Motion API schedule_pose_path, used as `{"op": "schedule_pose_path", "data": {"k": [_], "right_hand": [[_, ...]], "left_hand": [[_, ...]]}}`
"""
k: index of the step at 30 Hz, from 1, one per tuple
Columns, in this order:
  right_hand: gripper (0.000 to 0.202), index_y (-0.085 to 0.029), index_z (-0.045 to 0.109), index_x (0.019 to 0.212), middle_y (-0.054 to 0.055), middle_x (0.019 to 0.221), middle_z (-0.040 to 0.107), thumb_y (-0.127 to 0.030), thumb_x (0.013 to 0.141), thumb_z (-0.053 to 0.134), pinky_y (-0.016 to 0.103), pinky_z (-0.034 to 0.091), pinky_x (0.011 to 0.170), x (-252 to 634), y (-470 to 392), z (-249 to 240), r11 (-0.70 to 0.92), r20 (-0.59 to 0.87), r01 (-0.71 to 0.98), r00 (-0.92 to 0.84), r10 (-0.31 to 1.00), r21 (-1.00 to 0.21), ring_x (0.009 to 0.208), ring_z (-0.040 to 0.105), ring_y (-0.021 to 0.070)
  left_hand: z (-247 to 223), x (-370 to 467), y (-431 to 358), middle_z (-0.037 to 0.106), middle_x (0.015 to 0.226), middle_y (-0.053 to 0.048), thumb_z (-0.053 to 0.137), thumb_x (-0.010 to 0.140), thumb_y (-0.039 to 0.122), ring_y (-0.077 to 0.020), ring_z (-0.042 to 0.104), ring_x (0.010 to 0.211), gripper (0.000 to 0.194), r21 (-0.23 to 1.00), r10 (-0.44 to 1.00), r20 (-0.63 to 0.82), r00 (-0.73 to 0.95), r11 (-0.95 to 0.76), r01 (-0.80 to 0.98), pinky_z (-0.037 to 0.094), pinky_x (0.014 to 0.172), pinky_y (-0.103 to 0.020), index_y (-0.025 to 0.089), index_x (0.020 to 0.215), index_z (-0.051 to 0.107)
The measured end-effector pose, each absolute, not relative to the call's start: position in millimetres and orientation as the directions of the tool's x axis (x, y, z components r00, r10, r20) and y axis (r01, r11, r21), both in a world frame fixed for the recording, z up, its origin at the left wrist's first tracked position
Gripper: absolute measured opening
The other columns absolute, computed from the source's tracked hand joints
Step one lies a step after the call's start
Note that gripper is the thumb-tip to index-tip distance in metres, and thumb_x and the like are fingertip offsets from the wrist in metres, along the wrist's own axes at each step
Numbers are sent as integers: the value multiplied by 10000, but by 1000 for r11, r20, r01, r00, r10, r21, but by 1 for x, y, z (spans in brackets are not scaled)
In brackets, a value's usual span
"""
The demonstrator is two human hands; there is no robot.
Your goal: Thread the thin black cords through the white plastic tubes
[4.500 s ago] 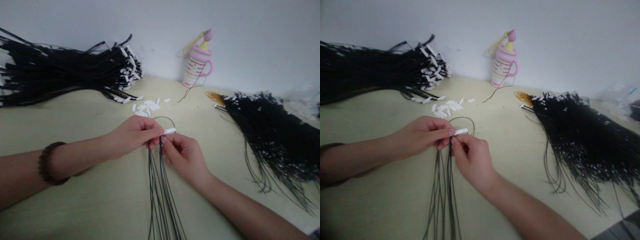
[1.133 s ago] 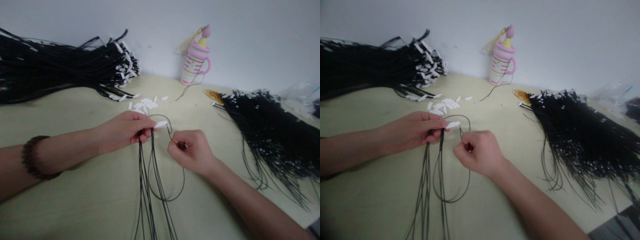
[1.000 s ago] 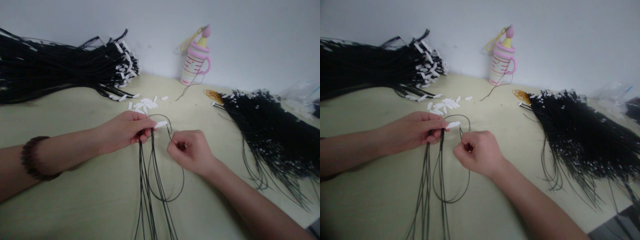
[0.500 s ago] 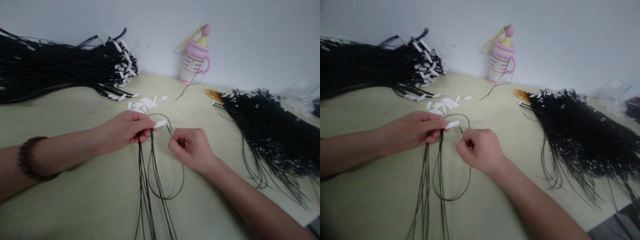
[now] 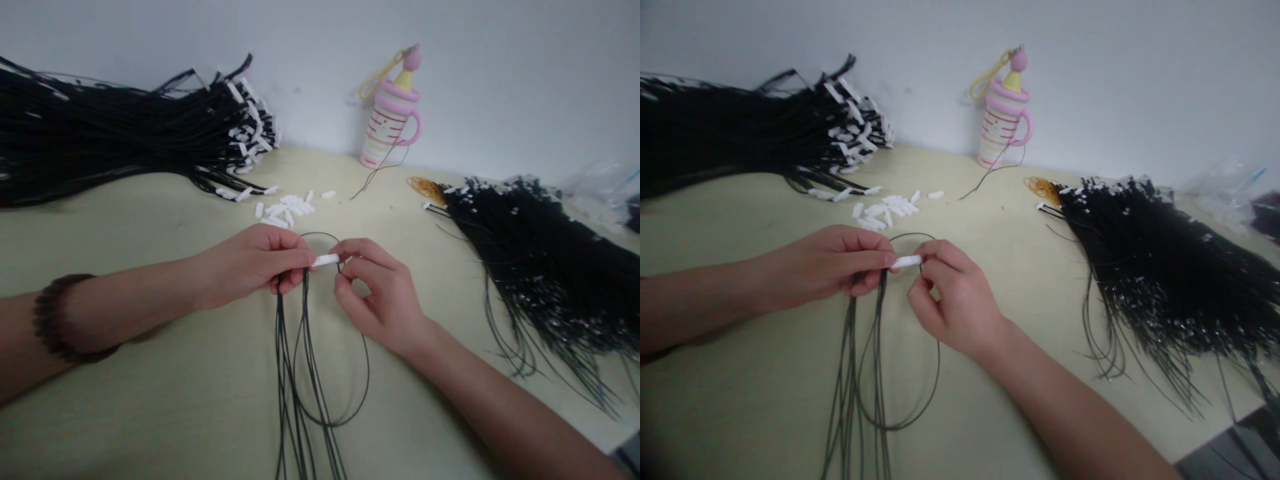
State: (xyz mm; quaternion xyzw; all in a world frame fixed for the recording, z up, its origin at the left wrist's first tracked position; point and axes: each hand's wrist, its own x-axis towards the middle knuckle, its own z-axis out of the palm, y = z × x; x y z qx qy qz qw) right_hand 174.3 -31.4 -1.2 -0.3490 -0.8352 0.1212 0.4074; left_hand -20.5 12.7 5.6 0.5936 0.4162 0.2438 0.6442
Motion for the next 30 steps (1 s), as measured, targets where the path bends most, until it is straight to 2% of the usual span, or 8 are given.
{"op": "schedule_pose_path", "data": {"k": [6,14,17,20,22,25,27,30], "right_hand": [[172,-182,503,684,86,883,599,-89,828,489,297,500,754,174,-30,-2,697,568,507,-412,712,-507,855,592,165],[165,-178,517,703,91,899,601,-80,834,493,301,495,763,172,-31,-4,703,584,498,-400,706,-508,855,584,163],[140,-158,578,702,112,966,598,-109,830,547,293,495,747,172,-28,-4,644,547,475,-343,763,-600,914,578,173],[65,-134,688,757,88,939,580,-196,775,677,237,449,568,180,-21,-4,476,410,422,-242,879,-772,738,548,131],[115,-137,723,824,33,793,585,-223,748,714,219,395,500,188,-13,-1,322,216,336,-318,923,-885,583,477,89],[91,-130,718,838,-3,700,629,-181,774,679,215,423,559,200,-5,6,105,-31,211,-555,832,-972,583,509,80],[93,-121,709,857,-4,727,650,-145,799,641,198,431,585,204,-4,10,49,-89,193,-644,760,-980,617,530,71],[116,-120,697,905,-2,737,656,-147,819,623,173,415,535,206,-3,11,-5,-138,189,-696,705,-982,601,537,65]], "left_hand": [[6,-19,13,542,505,12,609,801,237,-58,452,440,189,966,816,-258,518,209,152,329,404,-133,155,632,628],[5,-19,13,545,523,12,618,804,237,-57,460,456,188,964,812,-267,520,225,143,331,417,-140,146,639,616],[3,-19,13,525,523,18,595,819,222,-53,455,470,206,965,837,-260,482,240,105,344,438,-138,145,628,604],[3,-20,14,519,537,22,599,814,193,-49,450,473,200,959,862,-260,434,283,12,363,452,-140,144,620,600],[8,-20,15,518,539,24,609,801,177,-45,444,466,191,960,880,-223,419,273,-63,367,452,-138,145,612,605],[26,-23,11,516,514,28,624,792,197,-42,439,444,194,974,902,-115,417,184,-130,365,438,-131,154,603,625],[40,-26,4,513,468,33,654,775,245,-46,441,416,194,982,897,-64,436,135,-133,360,414,-129,164,600,633],[58,-29,-12,541,441,46,684,753,276,-54,463,390,148,1000,827,-18,562,29,-11,356,390,-124,179,647,651]]}}
